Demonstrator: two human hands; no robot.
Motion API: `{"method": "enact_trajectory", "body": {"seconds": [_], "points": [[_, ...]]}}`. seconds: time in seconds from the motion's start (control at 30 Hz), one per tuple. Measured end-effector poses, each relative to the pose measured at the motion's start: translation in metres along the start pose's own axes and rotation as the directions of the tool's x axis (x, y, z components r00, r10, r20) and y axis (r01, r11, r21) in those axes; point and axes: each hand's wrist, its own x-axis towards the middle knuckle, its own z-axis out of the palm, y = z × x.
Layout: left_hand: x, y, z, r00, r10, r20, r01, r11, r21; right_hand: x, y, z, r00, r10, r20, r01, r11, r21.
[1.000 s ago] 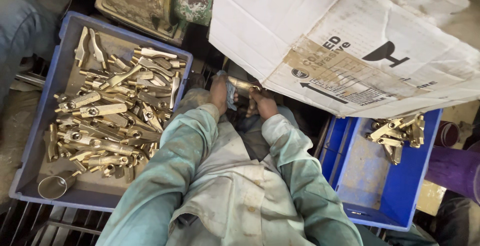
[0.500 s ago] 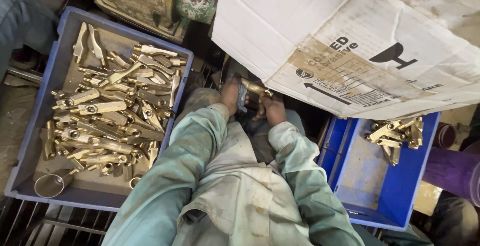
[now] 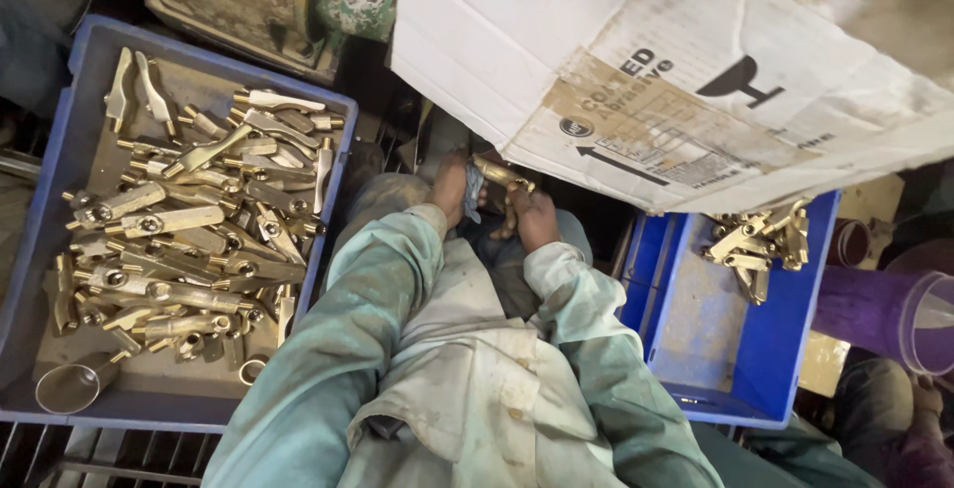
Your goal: The person cleans metallic components using a cloth while sitting in a workspace, picking items from a bin and placing them into another after wiping.
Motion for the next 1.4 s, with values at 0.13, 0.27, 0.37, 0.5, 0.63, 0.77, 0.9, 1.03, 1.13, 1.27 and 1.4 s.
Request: {"method": "enact_trajectory", "body": {"seconds": [0.13, 0.27, 0.37, 0.5, 0.63, 0.77, 0.9, 1.03, 1.13, 1.27, 1.4], "points": [[0.005, -0.007, 0.0, 0.998, 0.001, 0.056, 0.0, 1.0, -0.017, -0.003, 0.003, -0.003, 0.999, -0.038, -0.018, 0.038, 0.998, -0.043], [-0.026, 0.012, 0.01, 0.993, -0.048, 0.104, 0.048, 0.999, 0.005, -0.023, -0.021, 0.009, 0.998, -0.048, -0.027, 0.048, 0.999, -0.022], [-0.087, 0.042, 0.026, 0.984, 0.008, 0.179, -0.01, 1.0, 0.011, -0.071, -0.064, 0.009, 0.999, -0.044, 0.005, 0.044, 0.991, -0.129], [-0.199, 0.071, 0.044, 0.889, 0.336, 0.31, -0.35, 0.937, -0.013, -0.155, -0.129, -0.008, 0.929, -0.307, 0.207, 0.351, 0.908, -0.228], [-0.275, 0.098, 0.059, 0.74, 0.525, 0.421, -0.61, 0.787, 0.091, -0.198, -0.172, -0.006, 0.866, -0.38, 0.326, 0.415, 0.909, -0.043], [-0.308, 0.1, 0.066, 0.679, 0.589, 0.438, -0.681, 0.728, 0.076, -0.212, -0.181, -0.001, 0.823, -0.428, 0.372, 0.436, 0.897, 0.069], [-0.32, 0.094, 0.062, 0.627, 0.65, 0.429, -0.747, 0.658, 0.094, -0.213, -0.174, 0.0, 0.836, -0.394, 0.383, 0.357, 0.919, 0.166], [-0.317, 0.096, 0.057, 0.693, 0.602, 0.398, -0.687, 0.719, 0.109, -0.205, -0.165, -0.002, 0.806, -0.413, 0.423, 0.412, 0.906, 0.099], [-0.304, 0.097, 0.052, 0.757, 0.562, 0.333, -0.629, 0.765, 0.139, -0.193, -0.156, -0.001, 0.806, -0.395, 0.441, 0.46, 0.887, -0.045], [-0.272, 0.1, 0.034, 0.481, 0.736, 0.476, -0.844, 0.243, 0.478, -0.164, -0.129, -0.001, 0.874, -0.311, 0.374, 0.395, 0.902, -0.174], [-0.203, 0.089, 0.026, 0.938, 0.282, 0.201, -0.285, 0.958, -0.011, -0.11, -0.082, 0.002, 0.917, -0.267, 0.296, 0.313, 0.942, -0.121]]}}
